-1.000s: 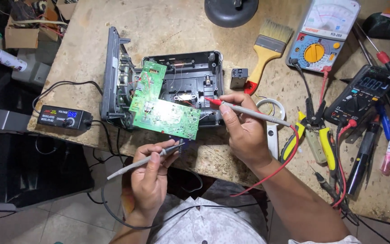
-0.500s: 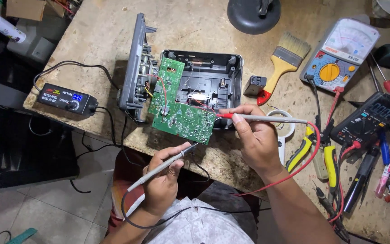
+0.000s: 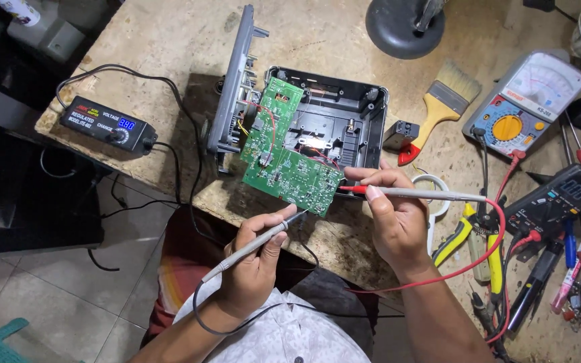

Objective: Measuring voltage on a circuit board using a multimeter during an electronics repair task.

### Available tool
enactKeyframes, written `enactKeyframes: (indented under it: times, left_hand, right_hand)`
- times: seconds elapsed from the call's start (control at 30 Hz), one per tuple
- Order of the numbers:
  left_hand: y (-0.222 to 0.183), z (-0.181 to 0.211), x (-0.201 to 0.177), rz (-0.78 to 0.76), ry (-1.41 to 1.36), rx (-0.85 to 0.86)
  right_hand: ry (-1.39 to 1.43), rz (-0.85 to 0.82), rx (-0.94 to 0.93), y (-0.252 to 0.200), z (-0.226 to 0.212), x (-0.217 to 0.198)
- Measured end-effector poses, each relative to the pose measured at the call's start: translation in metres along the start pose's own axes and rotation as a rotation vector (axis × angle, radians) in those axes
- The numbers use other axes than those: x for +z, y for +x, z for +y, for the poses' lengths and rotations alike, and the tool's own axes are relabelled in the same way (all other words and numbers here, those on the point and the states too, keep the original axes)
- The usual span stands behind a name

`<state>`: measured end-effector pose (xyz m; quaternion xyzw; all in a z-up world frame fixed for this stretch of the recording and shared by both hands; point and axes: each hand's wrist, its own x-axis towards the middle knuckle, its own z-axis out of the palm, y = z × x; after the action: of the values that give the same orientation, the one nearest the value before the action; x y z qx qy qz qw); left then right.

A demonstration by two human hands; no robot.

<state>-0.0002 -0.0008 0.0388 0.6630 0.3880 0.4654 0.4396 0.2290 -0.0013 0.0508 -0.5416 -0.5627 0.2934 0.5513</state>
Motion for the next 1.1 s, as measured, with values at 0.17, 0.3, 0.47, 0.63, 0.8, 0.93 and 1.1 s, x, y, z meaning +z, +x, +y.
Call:
enactKeyframes:
  times: [0.17, 0.3, 0.47, 0.63, 0.8, 0.93, 1.1]
  left_hand:
    - [0.0, -0.004, 0.002, -0.016, -0.031, -0.001]
    - [0.001, -0.004, 0.002, -0.011, -0.03, 0.019]
    - [0.001, -0.006, 0.002, -0.011, 0.011, 0.048]
    - [0.001, -0.01, 0.003, -0.018, 0.015, 0.079]
    - [0.001, -0.014, 0.004, -0.002, 0.044, 0.12]
    - [0.0, -0.019, 0.005, 0.001, 0.04, 0.13]
    - [0.001, -0.018, 0.005, 0.01, 0.055, 0.182]
  right_hand:
    - [0.005, -0.016, 0.014, 0.0, -0.001, 0.001]
    - [0.075, -0.019, 0.064, -0.001, 0.0, 0.0]
    - [0.081, 0.002, 0.061, -0.003, 0.001, 0.001]
    - [0.097, 0.0, 0.085, -0.004, -0.001, 0.002]
    - [0.02, -0.014, -0.01, -0.002, -0.002, 0.002]
    - [0.07, -0.005, 0.028, -0.002, -0.002, 0.003]
    - [-0.082, -0.023, -0.027, -0.001, -0.004, 0.003]
